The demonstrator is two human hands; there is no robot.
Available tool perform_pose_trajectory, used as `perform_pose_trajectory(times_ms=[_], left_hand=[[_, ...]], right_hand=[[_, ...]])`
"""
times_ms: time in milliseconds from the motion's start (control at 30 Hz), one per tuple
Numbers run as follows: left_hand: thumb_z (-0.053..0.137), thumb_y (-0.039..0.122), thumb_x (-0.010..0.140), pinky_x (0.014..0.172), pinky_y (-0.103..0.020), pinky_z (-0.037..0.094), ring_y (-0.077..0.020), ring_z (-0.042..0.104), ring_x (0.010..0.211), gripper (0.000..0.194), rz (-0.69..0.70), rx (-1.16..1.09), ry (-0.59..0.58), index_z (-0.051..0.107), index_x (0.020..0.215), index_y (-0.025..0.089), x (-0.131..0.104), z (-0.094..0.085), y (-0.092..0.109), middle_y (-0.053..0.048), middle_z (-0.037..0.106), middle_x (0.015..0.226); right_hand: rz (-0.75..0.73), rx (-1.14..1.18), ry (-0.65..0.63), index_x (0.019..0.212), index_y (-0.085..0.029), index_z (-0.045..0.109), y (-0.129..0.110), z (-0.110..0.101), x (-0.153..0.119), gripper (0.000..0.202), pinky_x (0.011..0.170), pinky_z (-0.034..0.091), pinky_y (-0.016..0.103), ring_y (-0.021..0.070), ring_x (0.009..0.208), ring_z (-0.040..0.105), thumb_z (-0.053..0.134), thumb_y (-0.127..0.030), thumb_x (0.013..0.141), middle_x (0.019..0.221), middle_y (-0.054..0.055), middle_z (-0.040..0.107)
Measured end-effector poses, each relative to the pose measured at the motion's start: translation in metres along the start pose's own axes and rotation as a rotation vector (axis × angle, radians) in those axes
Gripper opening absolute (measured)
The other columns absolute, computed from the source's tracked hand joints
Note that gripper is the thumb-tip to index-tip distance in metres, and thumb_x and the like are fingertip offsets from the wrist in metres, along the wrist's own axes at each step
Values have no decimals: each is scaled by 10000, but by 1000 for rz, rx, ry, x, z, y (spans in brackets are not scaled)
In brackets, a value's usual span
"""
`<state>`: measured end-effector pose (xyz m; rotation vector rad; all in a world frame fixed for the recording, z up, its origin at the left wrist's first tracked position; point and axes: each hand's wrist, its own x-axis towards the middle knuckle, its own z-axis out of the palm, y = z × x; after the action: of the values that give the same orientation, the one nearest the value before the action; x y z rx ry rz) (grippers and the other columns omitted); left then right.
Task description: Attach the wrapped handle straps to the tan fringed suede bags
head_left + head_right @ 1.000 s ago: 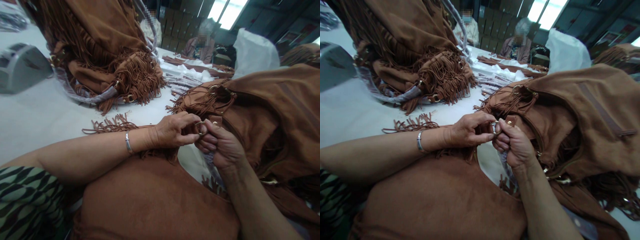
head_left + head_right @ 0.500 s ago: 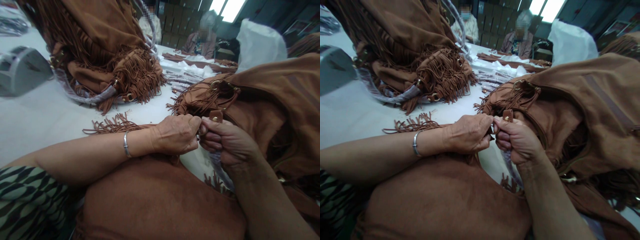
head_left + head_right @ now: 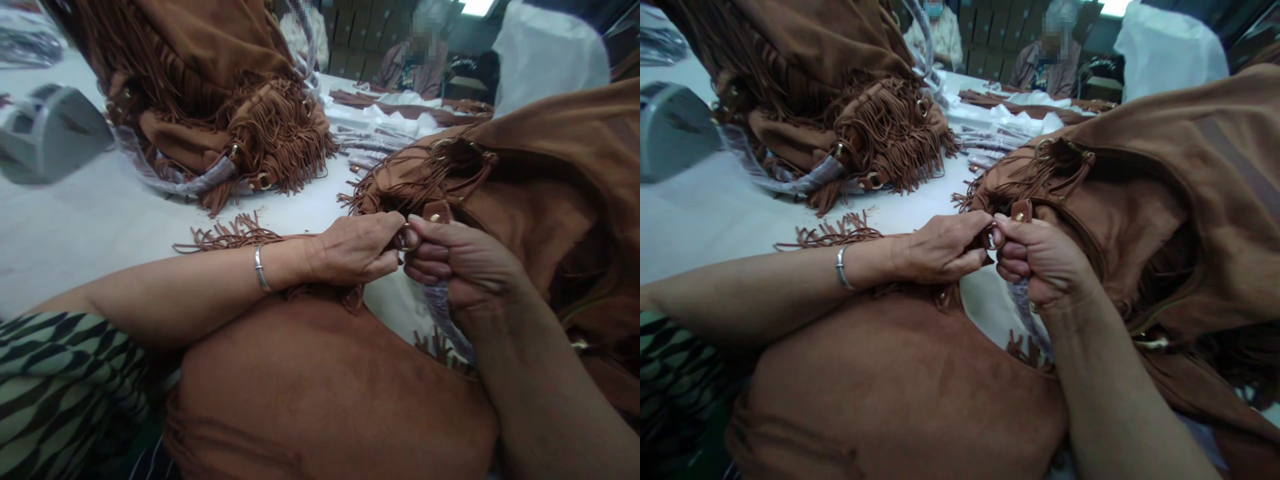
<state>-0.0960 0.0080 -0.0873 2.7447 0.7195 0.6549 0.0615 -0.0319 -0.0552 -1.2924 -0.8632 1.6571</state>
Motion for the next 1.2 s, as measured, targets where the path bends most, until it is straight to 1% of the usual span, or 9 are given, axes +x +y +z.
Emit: perform_pose_trajectory(times_ms=[167,400,467,567,633,900,1000,1100,1200], left_hand=[[540,459,835,675,-317,479,-208,587,821,358,-170,-103,-26,476,980,138,0,3,-7,-89,599,961],[562,360,815,651,-282,469,-205,614,824,295,-151,-98,-2,442,979,145,1,6,-11,-83,602,906],[543,337,806,607,-271,447,-202,619,789,278,-116,-78,-32,437,980,148,1,4,-12,-79,610,898],[529,310,785,572,-262,414,-202,621,781,265,-28,-16,-135,441,979,153,2,-1,-13,-78,617,918],[520,299,778,562,-261,397,-201,621,787,251,35,7,-199,448,973,158,3,-4,-13,-75,621,938],[491,324,782,526,-272,348,-207,625,780,256,17,4,-265,454,973,159,4,-7,-12,-78,634,945],[493,320,784,531,-270,350,-202,627,773,257,36,-36,-250,459,988,167,2,-6,-13,-60,641,923],[507,305,779,549,-266,367,-195,628,779,264,60,-66,-241,464,1001,169,0,-6,-13,-53,645,934],[517,292,777,563,-259,381,-188,627,797,259,78,-75,-239,462,995,164,-1,-5,-13,-59,643,963]], right_hand=[[-108,82,56,639,-158,537,8,0,4,245,315,213,147,17,320,185,666,-287,801,424,-104,266],[-438,19,204,646,-153,585,23,15,-3,223,348,258,145,35,385,313,717,-295,759,475,-56,391],[-367,-27,155,650,-152,594,18,11,-6,219,339,234,141,35,383,298,718,-301,751,467,-54,379],[-118,-77,51,638,-145,586,8,1,-10,230,317,169,133,18,351,212,719,-308,732,426,-83,287],[-29,-91,43,610,-145,559,3,-2,-10,258,303,153,128,11,346,186,736,-302,713,430,-92,273],[-64,-110,196,556,-168,458,13,6,-3,329,282,219,145,44,360,344,688,-281,763,507,-46,401],[-19,-70,93,548,-166,458,13,2,-2,315,304,206,144,42,364,342,645,-253,786,489,-46,383],[62,3,-59,550,-159,471,12,-3,-3,301,320,148,142,22,356,252,614,-244,802,467,-63,329],[119,47,-129,540,-158,473,12,-6,-4,305,324,98,147,13,358,176,618,-248,793,452,-76,292]])
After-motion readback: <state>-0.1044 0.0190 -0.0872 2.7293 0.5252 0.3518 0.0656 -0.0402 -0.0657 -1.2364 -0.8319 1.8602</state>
